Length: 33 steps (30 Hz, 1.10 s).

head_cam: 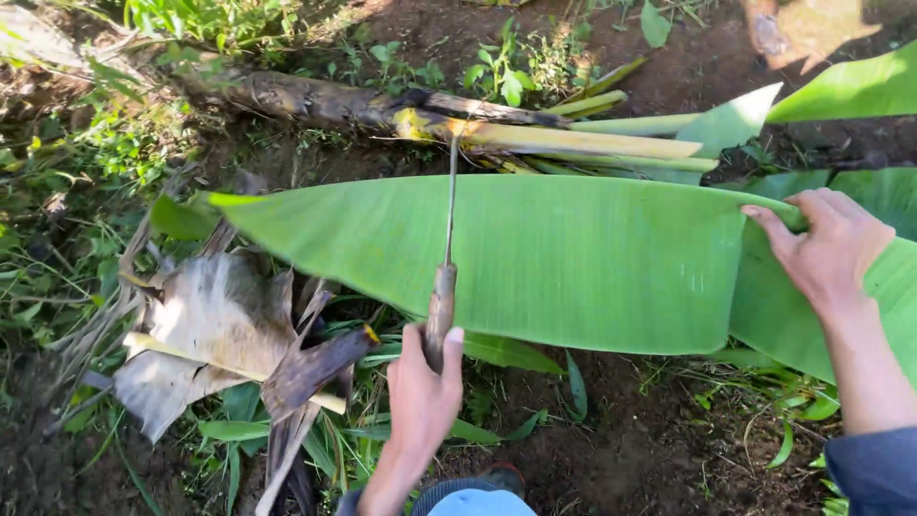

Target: Cutting banana leaves from a fallen trunk and clearing the surrounding ground area using a sickle.

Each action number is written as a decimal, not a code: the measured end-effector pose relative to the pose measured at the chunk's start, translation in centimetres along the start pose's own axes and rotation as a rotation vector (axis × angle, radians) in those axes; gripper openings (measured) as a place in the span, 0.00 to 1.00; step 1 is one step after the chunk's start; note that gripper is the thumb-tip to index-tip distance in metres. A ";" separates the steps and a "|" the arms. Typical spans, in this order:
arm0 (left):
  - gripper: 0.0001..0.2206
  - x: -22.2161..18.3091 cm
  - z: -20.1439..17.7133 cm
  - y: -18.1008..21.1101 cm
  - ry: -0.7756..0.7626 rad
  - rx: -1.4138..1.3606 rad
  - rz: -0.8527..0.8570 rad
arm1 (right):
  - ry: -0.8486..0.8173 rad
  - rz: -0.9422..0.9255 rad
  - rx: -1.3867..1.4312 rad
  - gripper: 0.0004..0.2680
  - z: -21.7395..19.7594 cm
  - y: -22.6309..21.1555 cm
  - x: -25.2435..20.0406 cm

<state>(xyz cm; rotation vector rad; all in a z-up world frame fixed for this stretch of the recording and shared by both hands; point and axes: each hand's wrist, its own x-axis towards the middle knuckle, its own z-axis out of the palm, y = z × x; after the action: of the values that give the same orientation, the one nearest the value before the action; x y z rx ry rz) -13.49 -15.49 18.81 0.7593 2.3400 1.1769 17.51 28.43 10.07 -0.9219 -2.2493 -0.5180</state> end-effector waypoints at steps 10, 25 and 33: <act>0.18 5.3 -7.7 -9.2 0.115 0.574 0.158 | 0.395 -0.165 0.338 0.21 -4.4 -12.6 2.8; 0.38 1.3 -20.2 -25.4 0.359 0.562 -0.484 | 0.316 -0.067 0.213 0.21 -4.0 -9.5 3.2; 0.29 -9.0 -9.6 -12.5 0.783 -0.054 -0.501 | -0.264 0.185 0.703 0.11 -12.2 -34.5 12.2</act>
<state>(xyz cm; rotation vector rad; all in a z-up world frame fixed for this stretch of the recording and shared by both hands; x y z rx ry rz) -15.64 -33.10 15.00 -0.3966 2.8170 1.4425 -9.29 4.04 23.34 -0.8322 -2.2814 0.4850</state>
